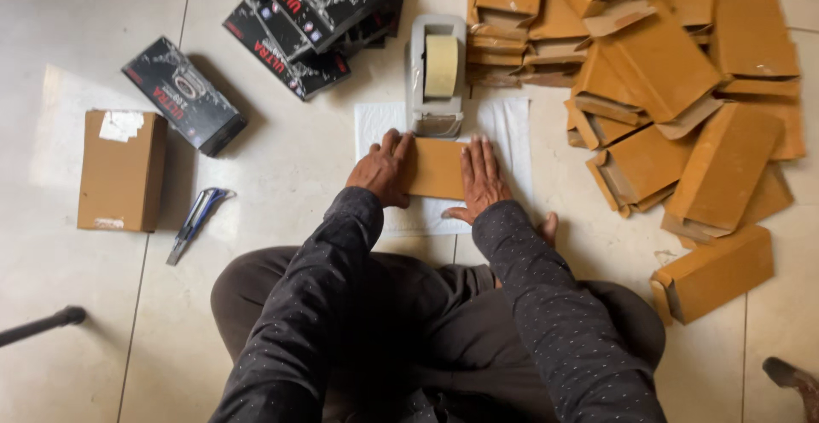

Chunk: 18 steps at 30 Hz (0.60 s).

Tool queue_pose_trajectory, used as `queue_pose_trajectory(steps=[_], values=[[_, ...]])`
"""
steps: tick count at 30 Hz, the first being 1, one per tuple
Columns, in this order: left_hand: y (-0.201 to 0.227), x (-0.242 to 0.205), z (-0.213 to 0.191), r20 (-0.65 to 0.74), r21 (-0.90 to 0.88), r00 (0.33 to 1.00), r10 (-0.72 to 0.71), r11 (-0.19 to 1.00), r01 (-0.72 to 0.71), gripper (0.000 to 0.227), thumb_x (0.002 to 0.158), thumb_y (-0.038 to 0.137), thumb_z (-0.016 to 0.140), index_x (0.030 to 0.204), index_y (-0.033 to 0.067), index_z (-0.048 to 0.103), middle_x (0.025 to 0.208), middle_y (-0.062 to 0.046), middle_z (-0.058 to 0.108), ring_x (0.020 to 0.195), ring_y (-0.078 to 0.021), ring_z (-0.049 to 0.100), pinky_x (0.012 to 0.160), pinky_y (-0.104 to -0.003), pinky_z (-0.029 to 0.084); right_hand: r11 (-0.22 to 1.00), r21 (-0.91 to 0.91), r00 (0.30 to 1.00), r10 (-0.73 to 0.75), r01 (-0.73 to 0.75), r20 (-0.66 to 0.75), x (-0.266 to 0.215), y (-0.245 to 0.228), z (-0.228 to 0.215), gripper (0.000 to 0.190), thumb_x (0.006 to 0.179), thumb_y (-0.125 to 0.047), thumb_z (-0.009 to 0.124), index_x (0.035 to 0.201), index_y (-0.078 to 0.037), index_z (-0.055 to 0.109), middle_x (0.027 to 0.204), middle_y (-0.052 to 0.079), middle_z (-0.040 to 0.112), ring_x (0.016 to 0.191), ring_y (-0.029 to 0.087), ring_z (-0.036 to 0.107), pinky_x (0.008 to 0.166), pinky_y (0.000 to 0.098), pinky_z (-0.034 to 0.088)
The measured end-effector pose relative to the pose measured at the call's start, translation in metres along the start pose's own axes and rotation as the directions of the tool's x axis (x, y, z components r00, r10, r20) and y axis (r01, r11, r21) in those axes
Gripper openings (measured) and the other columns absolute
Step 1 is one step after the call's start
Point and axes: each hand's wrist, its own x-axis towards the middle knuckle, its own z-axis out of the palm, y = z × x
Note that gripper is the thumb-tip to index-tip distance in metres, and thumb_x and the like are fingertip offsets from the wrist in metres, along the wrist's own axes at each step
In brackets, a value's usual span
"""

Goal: The person sits on the floor and packs smartwatches into retail boxes, then places them into brown shipping envelopes. They attach labels to the envelopes and seal them with tape. The person repeats this process for multiple units.

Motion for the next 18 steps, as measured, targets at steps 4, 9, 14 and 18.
queue_pose_trajectory(steps=[4,9,14,18], values=[[-0.007,-0.005,-0.004,-0.003,-0.167,1.0,-0.016,0.986,0.016,0.131,0.048,0.029,0.093,0.16,0.01,0.027,0.149,-0.017,0.038,0.118,-0.0385,0.059,0.107,-0.036,0.051,0.951,-0.295,0.974,-0.149,0.094,-0.171,-0.003,0.012,0.016,0.101,0.081,-0.042,0.08,0.152,0.01,0.031,0.163,0.032,0.023,0.155,0.044,0.013,0.125,0.0493,0.019],[-0.019,-0.007,-0.009,0.041,-0.447,0.998,-0.039,0.893,0.053,0.105,0.055,0.053,0.085,0.143,0.0041,0.053,0.119,-0.023,0.056,0.094,-0.0363,0.061,0.082,-0.041,0.056,0.946,-0.243,0.941,-0.265,0.213,-0.208,0.0,0.041,-0.005,0.068,0.078,-0.026,0.082,0.135,0.0,0.053,0.141,0.02,0.057,0.135,0.035,0.051,0.118,0.0448,0.038],[-0.03,-0.021,-0.014,0.093,-0.789,0.968,-0.232,0.576,0.214,0.094,0.074,0.085,0.05,0.105,0.0003,0.079,0.06,-0.017,0.063,0.053,-0.0241,0.062,0.053,-0.042,0.052,0.974,0.162,0.969,-0.122,0.159,-0.213,0.005,0.05,-0.046,0.058,0.076,-0.035,0.087,0.12,-0.008,0.06,0.116,0.013,0.066,0.112,0.033,0.063,0.102,0.0444,0.049],[-0.031,-0.011,0.01,0.123,-0.796,0.87,-0.478,0.476,0.374,0.101,0.094,0.083,0.035,0.083,-0.0107,0.072,0.066,-0.022,0.066,0.055,-0.0289,0.067,0.06,-0.043,0.058,0.928,0.364,0.976,0.0,0.082,-0.22,0.027,0.042,-0.048,0.06,0.078,-0.041,0.086,0.122,-0.009,0.062,0.121,0.014,0.063,0.119,0.035,0.057,0.104,0.0456,0.046]])
